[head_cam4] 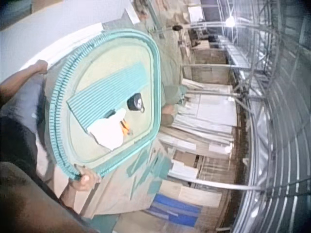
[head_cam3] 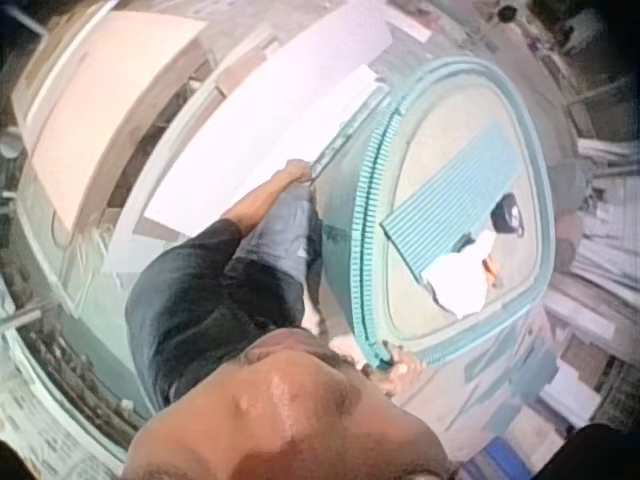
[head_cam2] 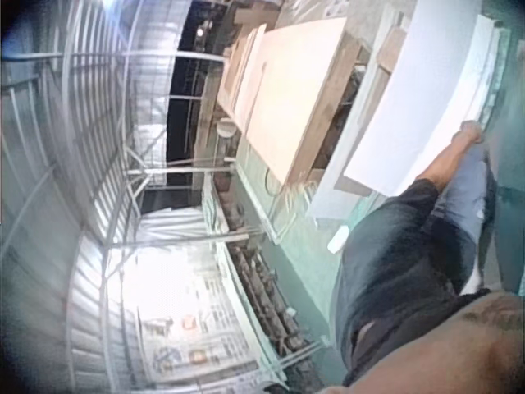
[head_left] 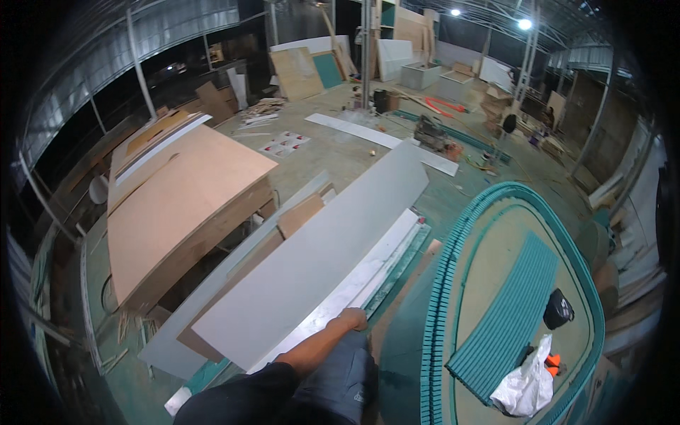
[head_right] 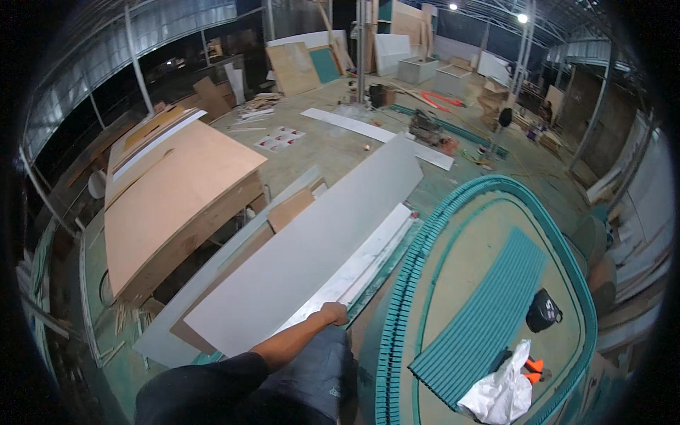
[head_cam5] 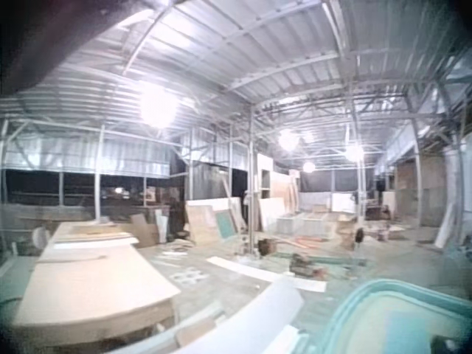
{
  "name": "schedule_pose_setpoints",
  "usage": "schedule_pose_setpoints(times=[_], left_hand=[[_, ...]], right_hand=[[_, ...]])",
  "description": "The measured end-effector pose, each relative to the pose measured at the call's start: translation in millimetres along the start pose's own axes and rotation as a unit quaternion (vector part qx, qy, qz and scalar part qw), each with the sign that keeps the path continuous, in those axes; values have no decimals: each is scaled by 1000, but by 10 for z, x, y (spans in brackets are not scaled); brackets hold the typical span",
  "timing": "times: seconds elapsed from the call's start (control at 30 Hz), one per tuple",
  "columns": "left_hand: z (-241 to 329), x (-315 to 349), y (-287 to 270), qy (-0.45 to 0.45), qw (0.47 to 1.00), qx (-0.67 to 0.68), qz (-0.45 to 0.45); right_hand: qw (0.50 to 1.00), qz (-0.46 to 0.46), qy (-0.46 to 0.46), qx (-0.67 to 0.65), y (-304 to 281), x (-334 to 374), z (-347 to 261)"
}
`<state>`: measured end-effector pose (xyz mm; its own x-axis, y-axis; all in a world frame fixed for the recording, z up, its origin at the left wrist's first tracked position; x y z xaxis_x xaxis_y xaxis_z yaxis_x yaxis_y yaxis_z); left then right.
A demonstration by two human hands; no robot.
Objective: The person attaches a green textured strip around the edge of a teardrop-shaped frame by hand, using a red-handled tool to trim the strip.
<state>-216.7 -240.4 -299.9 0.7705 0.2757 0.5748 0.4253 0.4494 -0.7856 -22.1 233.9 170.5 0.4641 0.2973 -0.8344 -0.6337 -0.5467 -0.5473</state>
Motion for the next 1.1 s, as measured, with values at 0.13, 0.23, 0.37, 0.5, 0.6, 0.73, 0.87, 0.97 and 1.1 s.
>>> schedule_pose_setpoints(times=[0.13,0.23,0.37,0.5,0.6,0.73,0.87,0.97,1.1], left_hand=[[-203,-74,123,0,998,31,49],[-125,-90,60,-4,999,11,33],[-272,-65,120,-17,1000,2,11],[-112,-106,68,-11,1000,21,-16],[-174,-42,90,-18,1000,-10,-17],[-68,87,-15,-31,999,-10,-33],[-176,-204,208,24,999,-39,-10],[-377,-313,329,10,994,110,-3],[-761,-499,188,52,988,121,80]], right_hand=[[995,25,-50,-79,133,-110,-135],[983,160,-75,-54,22,149,-33],[991,-63,59,-101,160,-244,-36],[988,-121,52,-82,110,-112,30],[981,-35,184,-52,136,-257,17],[969,14,232,-88,67,-308,67],[965,-10,238,-110,60,-293,79],[963,-16,245,-110,73,-260,84],[960,-16,252,-117,143,-120,113]])
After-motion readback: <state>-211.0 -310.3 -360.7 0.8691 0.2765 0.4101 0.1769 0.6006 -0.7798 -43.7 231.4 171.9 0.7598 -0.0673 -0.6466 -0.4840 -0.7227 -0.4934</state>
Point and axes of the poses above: each hand's wrist, its own x-axis away from the middle knuckle, its own y-axis out of the palm, z = x × y, the point moved 9 cm from there along -x, towards the middle knuckle, and after that the axes turned 1 degree about -y, right-handed, at the moved point
